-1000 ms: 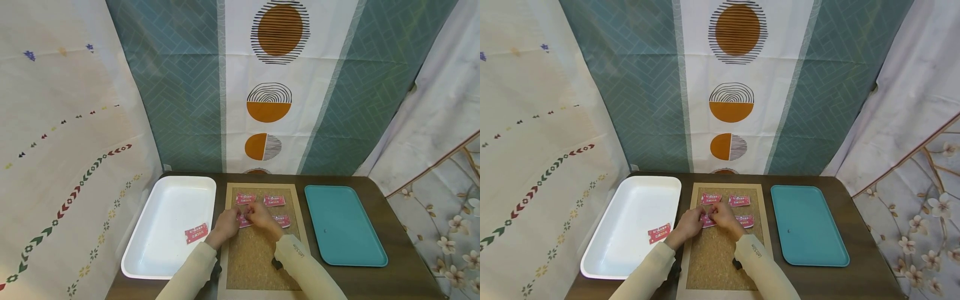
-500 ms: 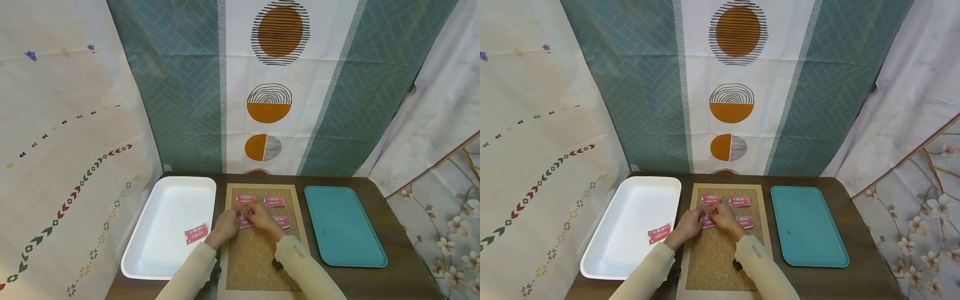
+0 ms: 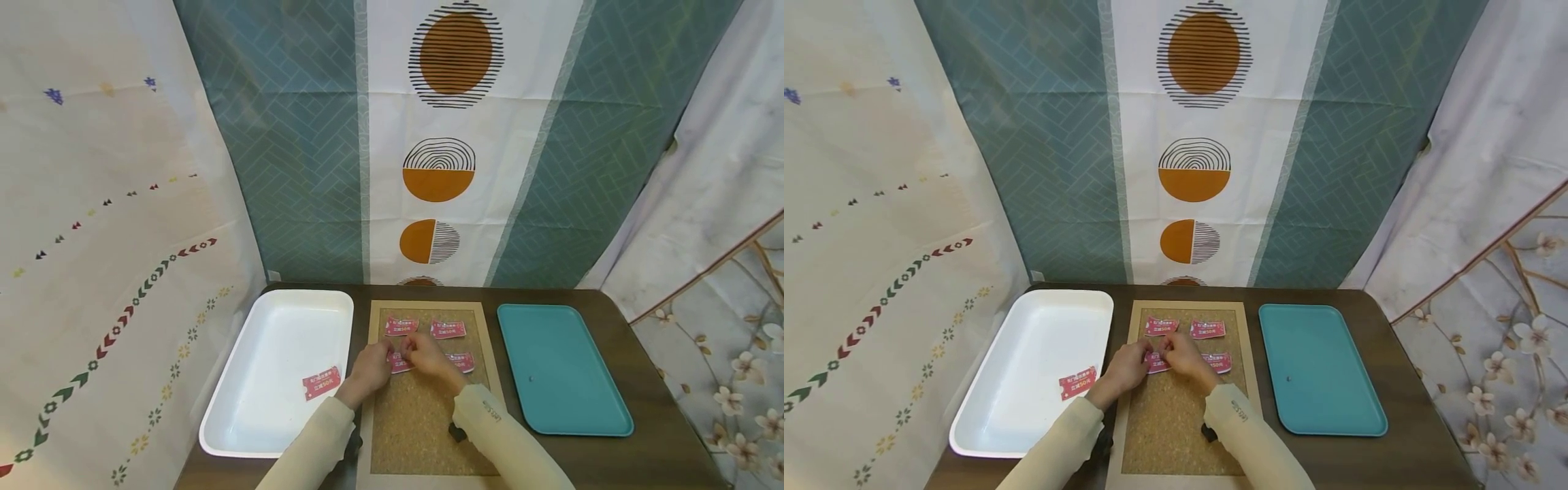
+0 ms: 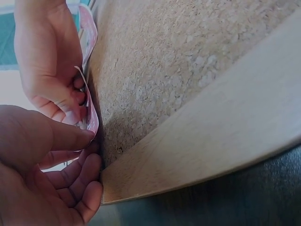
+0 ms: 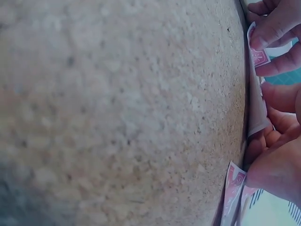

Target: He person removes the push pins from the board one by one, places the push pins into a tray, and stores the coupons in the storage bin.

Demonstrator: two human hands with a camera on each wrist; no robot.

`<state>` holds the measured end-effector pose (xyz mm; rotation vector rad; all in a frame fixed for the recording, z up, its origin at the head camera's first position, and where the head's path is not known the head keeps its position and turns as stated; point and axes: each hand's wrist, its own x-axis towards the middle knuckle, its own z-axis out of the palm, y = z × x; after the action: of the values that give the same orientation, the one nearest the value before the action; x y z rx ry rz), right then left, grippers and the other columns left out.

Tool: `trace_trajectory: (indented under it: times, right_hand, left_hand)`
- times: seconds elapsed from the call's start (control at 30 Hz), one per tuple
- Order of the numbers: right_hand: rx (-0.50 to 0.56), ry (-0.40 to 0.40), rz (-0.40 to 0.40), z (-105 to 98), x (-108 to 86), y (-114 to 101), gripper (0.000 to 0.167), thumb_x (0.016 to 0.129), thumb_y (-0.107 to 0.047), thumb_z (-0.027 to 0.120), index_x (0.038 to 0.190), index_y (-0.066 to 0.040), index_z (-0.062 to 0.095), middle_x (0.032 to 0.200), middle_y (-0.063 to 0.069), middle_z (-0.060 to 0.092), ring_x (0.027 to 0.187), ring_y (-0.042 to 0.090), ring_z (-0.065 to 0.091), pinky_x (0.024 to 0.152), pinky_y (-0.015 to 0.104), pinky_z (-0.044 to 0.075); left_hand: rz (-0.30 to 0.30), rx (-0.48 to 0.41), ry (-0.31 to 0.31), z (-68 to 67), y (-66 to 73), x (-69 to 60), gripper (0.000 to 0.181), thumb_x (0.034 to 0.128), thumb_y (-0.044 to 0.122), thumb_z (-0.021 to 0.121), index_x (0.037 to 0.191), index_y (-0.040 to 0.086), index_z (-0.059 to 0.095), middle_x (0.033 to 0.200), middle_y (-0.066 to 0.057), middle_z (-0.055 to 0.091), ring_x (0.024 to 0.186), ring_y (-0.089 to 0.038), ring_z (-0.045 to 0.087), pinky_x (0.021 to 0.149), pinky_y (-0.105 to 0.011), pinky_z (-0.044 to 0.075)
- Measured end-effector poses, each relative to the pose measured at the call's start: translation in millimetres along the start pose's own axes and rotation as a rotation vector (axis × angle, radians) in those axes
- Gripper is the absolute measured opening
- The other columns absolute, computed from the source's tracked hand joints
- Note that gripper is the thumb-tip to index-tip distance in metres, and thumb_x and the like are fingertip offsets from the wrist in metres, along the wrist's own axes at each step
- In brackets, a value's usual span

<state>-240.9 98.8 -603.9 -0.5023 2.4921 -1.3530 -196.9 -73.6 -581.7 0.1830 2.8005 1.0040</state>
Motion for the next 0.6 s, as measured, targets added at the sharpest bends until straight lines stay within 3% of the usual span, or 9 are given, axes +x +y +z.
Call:
trace_trajectory:
  times: [0.23,0.4,0.6]
  right_hand:
    - [-0.021,-0.02,-0.051,3,-2.1,-8,0.009,0.095,0.01,0.054,0.096,0.006,0.062,0.084,0.015,0.066,0.07,0.016,0.058,0.063,0.028,0.05]
    - [-0.057,-0.002,-0.072,2,-3.0,0,0.009,0.099,0.005,0.057,0.098,-0.001,0.063,0.088,0.007,0.063,0.077,0.013,0.056,0.072,0.028,0.05]
    - [0.0,0.0,-0.096,-11,-8.9,4,0.004,0.102,-0.002,0.063,0.103,-0.002,0.067,0.093,0.004,0.066,0.085,0.013,0.06,0.077,0.028,0.051]
  left_hand:
    - [-0.012,0.041,0.014,-0.9,0.4,-0.1,0.022,0.0951,0.0,0.068,0.117,0.0,0.068,0.093,-0.014,0.071,0.072,-0.021,0.059,0.06,-0.034,0.05]
    - [0.002,0.035,0.015,-1.8,0.8,0.2,0.024,0.0949,0.0,0.067,0.118,0.0,0.068,0.096,-0.015,0.073,0.072,-0.021,0.06,0.059,-0.033,0.05]
    - [0.087,0.07,0.072,-10.5,6.7,-1.0,0.021,0.0966,0.001,0.068,0.118,-0.001,0.069,0.102,-0.019,0.076,0.074,-0.022,0.065,0.059,-0.034,0.053]
